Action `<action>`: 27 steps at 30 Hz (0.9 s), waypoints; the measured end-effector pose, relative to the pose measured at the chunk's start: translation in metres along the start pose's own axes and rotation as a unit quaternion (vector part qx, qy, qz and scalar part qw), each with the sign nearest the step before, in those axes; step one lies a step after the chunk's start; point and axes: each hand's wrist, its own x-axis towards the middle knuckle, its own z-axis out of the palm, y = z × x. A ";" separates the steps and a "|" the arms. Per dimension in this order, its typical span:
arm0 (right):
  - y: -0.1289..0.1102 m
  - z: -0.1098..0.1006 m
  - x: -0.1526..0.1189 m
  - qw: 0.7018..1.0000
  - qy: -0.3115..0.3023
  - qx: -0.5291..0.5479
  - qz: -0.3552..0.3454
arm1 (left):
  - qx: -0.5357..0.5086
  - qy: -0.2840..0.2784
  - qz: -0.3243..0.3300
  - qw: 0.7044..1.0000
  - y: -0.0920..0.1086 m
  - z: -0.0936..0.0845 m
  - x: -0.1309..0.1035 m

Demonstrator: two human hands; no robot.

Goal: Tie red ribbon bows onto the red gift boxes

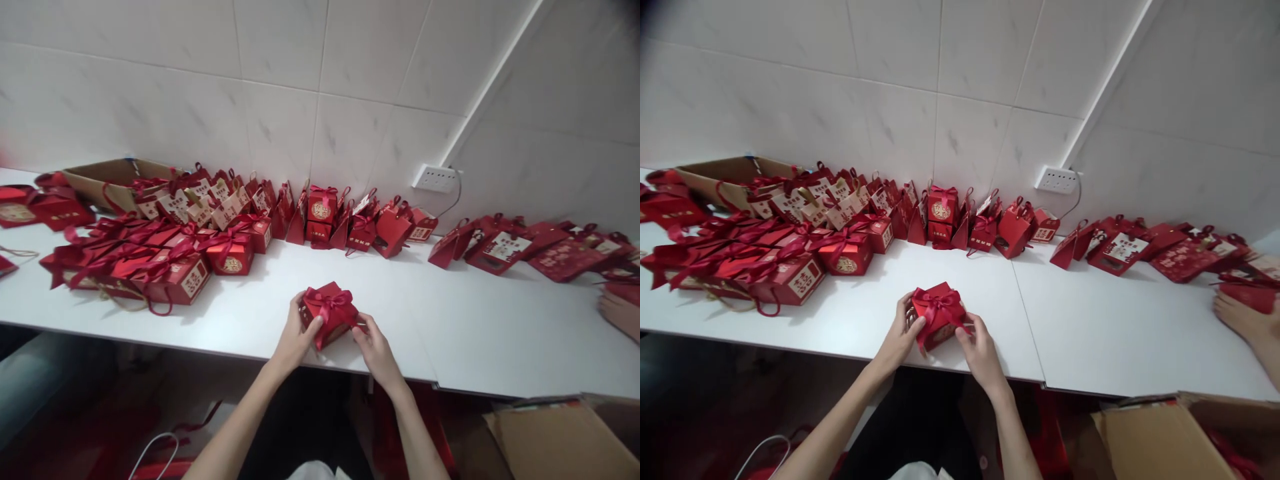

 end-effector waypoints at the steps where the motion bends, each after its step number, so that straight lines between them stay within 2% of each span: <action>1: -0.001 0.000 -0.001 1.000 -0.012 -0.001 -0.009 | -0.016 -0.007 0.001 1.000 -0.001 -0.001 0.000; 3: -0.002 -0.002 -0.004 0.999 -0.037 0.016 -0.025 | -0.031 -0.021 -0.001 0.999 -0.004 -0.007 -0.001; 5: -0.001 -0.004 -0.004 0.997 -0.037 0.054 -0.045 | -0.041 -0.058 -0.004 0.997 -0.006 -0.017 0.000; 7: -0.003 -0.004 -0.002 0.994 0.009 0.084 -0.065 | -0.052 -0.092 -0.006 0.994 -0.004 -0.027 0.005; 8: -0.004 -0.004 0.001 0.993 0.036 0.090 -0.070 | -0.047 -0.091 -0.009 0.995 -0.001 -0.030 0.009; 10: -0.009 -0.001 0.008 0.992 0.066 0.084 -0.066 | 0.006 -0.046 -0.018 0.999 0.008 -0.032 0.018; 13: -0.020 0.006 0.019 0.996 0.061 0.058 -0.039 | 0.166 0.039 -0.016 0.985 0.025 -0.028 0.028; 15: -0.026 0.010 0.023 0.997 0.050 0.049 -0.028 | 0.243 0.053 -0.013 0.968 0.035 -0.023 0.030; 17: -0.031 0.013 0.025 0.998 0.028 0.059 -0.021 | 0.263 0.043 -0.027 0.963 0.043 -0.019 0.025; 22: -0.030 0.021 0.017 0.983 -0.047 0.176 0.037 | 0.154 0.045 -0.088 0.983 0.048 -0.019 0.003; 27: -0.029 0.030 0.008 0.954 0.003 0.287 0.091 | 0.045 0.026 -0.150 0.987 0.041 -0.026 -0.003</action>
